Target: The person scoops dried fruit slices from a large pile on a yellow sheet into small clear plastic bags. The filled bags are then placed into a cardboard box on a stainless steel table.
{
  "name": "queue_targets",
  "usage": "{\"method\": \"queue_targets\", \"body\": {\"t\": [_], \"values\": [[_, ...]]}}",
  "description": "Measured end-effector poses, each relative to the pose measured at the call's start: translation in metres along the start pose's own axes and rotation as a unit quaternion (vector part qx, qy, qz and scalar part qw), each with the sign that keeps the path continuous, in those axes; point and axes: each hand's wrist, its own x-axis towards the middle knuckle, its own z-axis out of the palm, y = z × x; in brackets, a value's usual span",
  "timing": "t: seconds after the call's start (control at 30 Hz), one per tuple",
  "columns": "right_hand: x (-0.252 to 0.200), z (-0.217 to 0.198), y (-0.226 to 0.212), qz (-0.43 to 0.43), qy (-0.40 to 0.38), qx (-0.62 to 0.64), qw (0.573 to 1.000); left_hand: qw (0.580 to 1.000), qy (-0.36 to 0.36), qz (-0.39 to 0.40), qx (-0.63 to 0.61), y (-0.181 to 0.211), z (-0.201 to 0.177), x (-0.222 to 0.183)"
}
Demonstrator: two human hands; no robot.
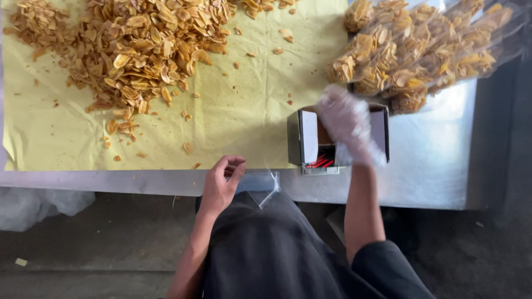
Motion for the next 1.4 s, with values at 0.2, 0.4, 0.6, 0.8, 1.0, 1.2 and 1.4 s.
{"method": "queue_targets", "body": {"t": [0.2,0.4,0.6,0.8,1.0,1.2,1.4], "values": [[-0.054,0.094,-0.035,0.228,-0.132,0.062,0.963,0.993,-0.036,-0.032,-0.103,0.010,0.016,0.006],[-0.080,0.116,-0.048,0.338,0.019,0.147,0.929,0.954,-0.114,-0.061,-0.270,0.021,0.017,0.007],[-0.092,0.108,-0.043,0.276,0.033,0.170,0.946,0.943,-0.157,-0.071,-0.284,0.024,0.011,0.006],[-0.094,0.119,-0.059,0.291,0.029,0.154,0.944,0.925,-0.152,-0.118,-0.327,0.016,0.001,0.006],[-0.094,0.120,-0.072,0.290,-0.011,0.125,0.949,0.925,-0.148,-0.133,-0.323,0.004,-0.004,0.005],[-0.090,0.117,-0.075,0.205,0.034,0.068,0.976,0.899,-0.182,-0.102,-0.384,-0.011,0.005,0.002],[-0.097,0.120,-0.096,-0.037,0.110,-0.188,0.975,0.972,-0.111,-0.064,-0.198,0.008,0.026,-0.005]]}}
